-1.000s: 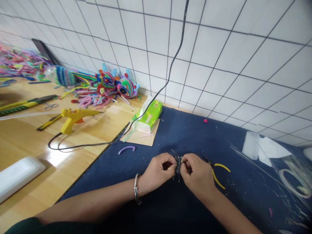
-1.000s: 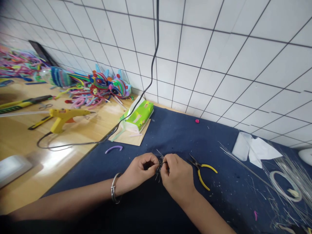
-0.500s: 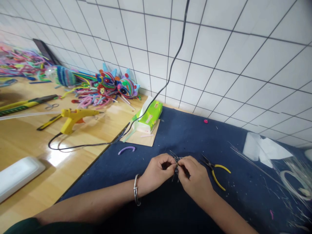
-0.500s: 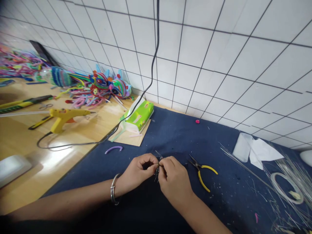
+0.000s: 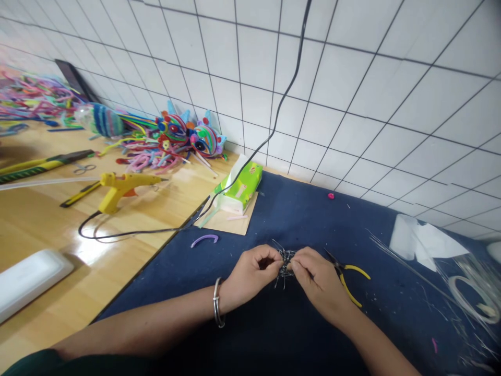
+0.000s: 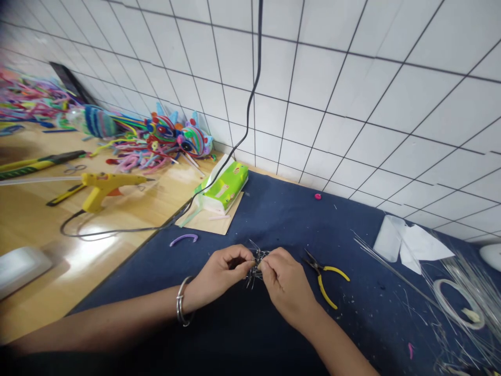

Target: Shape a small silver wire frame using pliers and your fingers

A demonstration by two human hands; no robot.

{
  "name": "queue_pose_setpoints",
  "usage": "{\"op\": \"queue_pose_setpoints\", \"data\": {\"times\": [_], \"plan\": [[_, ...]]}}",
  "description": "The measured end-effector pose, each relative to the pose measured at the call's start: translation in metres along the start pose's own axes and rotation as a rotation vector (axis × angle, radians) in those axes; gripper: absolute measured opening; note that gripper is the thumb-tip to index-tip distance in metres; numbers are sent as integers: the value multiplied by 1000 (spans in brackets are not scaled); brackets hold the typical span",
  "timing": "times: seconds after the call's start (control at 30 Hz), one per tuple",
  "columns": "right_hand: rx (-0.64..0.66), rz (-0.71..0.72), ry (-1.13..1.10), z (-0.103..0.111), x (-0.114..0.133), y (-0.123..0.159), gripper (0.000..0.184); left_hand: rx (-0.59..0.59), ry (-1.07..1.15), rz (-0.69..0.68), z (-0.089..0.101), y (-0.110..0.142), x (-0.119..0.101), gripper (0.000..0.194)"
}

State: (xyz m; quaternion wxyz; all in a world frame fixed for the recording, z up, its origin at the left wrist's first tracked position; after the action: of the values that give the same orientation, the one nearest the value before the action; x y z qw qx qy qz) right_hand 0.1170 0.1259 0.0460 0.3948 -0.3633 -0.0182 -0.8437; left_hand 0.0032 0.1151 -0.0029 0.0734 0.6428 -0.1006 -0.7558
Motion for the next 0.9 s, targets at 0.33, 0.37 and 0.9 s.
{"op": "queue_pose_setpoints", "data": {"times": [0.33, 0.37, 0.9], "plan": [[-45, 186, 284, -3, 7, 3, 19, -23, -29, -23, 3, -1, -1, 10], [-49, 192, 283, -2, 8, 3, 19, -26, -34, -30, 4, -1, 0, 10], [-43, 93, 134, -6, 0, 3, 17, -1, -76, -60, 1, -1, 1, 8]]}}
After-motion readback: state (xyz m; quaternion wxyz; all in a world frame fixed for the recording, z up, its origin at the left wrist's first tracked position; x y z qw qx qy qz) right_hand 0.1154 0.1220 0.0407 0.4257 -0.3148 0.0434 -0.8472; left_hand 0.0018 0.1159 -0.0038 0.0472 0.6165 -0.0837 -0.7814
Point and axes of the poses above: each hand's wrist, its own y-axis away from the middle knuckle, its own z-axis out of the back of the hand, x = y × z, the point moved 9 cm from there along -y, towards the middle knuckle, and after that the axes turned 12 degrees about z, right-handed, at the moved point
